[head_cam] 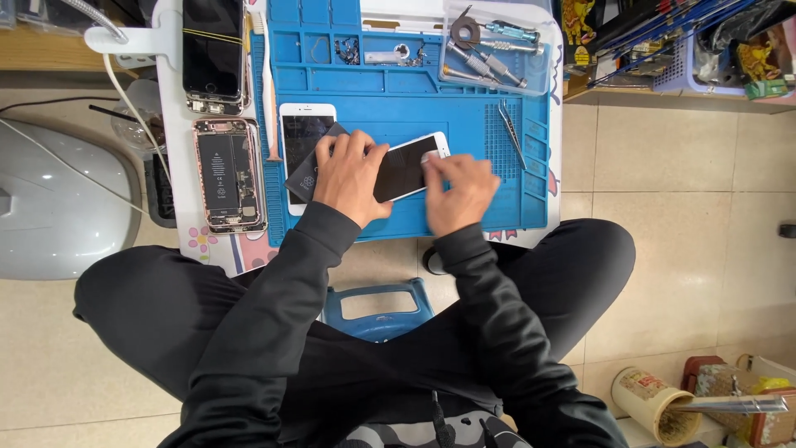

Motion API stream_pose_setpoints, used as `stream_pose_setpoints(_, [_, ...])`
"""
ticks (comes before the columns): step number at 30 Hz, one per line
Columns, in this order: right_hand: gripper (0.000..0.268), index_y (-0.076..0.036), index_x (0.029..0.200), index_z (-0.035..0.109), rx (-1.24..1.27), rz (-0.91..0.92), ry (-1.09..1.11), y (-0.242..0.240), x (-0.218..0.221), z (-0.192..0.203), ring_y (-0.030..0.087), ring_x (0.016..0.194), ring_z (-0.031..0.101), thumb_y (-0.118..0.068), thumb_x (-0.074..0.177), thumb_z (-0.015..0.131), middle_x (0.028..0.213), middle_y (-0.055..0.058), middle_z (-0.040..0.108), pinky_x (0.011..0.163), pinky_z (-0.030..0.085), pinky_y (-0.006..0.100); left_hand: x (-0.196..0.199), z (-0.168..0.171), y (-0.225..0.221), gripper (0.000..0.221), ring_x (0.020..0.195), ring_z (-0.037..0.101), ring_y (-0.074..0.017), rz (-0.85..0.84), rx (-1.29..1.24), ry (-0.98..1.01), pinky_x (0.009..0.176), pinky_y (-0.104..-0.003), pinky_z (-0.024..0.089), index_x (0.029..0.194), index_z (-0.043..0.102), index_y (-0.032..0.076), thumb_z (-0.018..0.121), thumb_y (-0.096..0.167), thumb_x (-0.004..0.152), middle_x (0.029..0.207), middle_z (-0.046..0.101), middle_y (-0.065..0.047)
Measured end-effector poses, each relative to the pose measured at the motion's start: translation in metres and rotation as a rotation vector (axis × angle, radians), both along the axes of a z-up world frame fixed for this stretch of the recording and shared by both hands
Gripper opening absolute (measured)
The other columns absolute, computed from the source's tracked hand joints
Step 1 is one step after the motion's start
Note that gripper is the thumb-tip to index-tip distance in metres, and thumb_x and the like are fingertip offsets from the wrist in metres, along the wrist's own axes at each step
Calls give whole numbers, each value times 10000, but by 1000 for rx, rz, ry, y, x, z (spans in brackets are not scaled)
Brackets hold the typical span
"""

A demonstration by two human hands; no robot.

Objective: Disassembling a smartphone by removing the screen and cleaning the internal components using a cotton swab.

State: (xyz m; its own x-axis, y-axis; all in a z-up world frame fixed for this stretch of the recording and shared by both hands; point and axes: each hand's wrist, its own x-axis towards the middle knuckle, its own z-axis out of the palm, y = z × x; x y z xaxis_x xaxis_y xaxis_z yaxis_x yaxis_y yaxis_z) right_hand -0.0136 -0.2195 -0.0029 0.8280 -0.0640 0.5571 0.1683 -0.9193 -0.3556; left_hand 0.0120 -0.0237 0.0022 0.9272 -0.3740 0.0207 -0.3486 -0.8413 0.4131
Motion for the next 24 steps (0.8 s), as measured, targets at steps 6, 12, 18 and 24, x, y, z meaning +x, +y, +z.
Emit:
stream_pose_setpoints(6, [31,-244,898,834,67,254,92,34,-10,15,205,716,579,-214,903,827,792,-68,656,667,410,338,-1,-9,1,749,1019,526,-269,-3,-29,-60,1026,-521,335,1292,704,103,887,351,609,1091,520,-73])
stream_pose_setpoints(12, [96,-283,924,839,-62,51,31,-50,34,1,205,788,625,-238,858,893,826,-106,692,700,436,372,-1,1,-1,871,1009,528,-276,8,-17,-36,964,-489,351,1316,669,118,938,368,527,1090,523,-64])
stream_pose_setpoints(18, [124,-122,1082,851,305,13,36,-114,79,19,251,838,603,-49,1004,787,917,65,730,791,483,390,-6,-15,-10,905,965,597,-244,-81,78,-2,919,-440,413,1470,496,113,883,315,677,1144,531,-78])
stream_pose_setpoints(24, [125,-204,1080,871,-63,12,85,-155,142,11,308,972,567,-156,1009,780,1029,19,706,768,396,494,-9,-9,-15,919,916,592,-356,-41,-68,22,649,-496,590,1469,498,78,924,188,662,1177,522,-136])
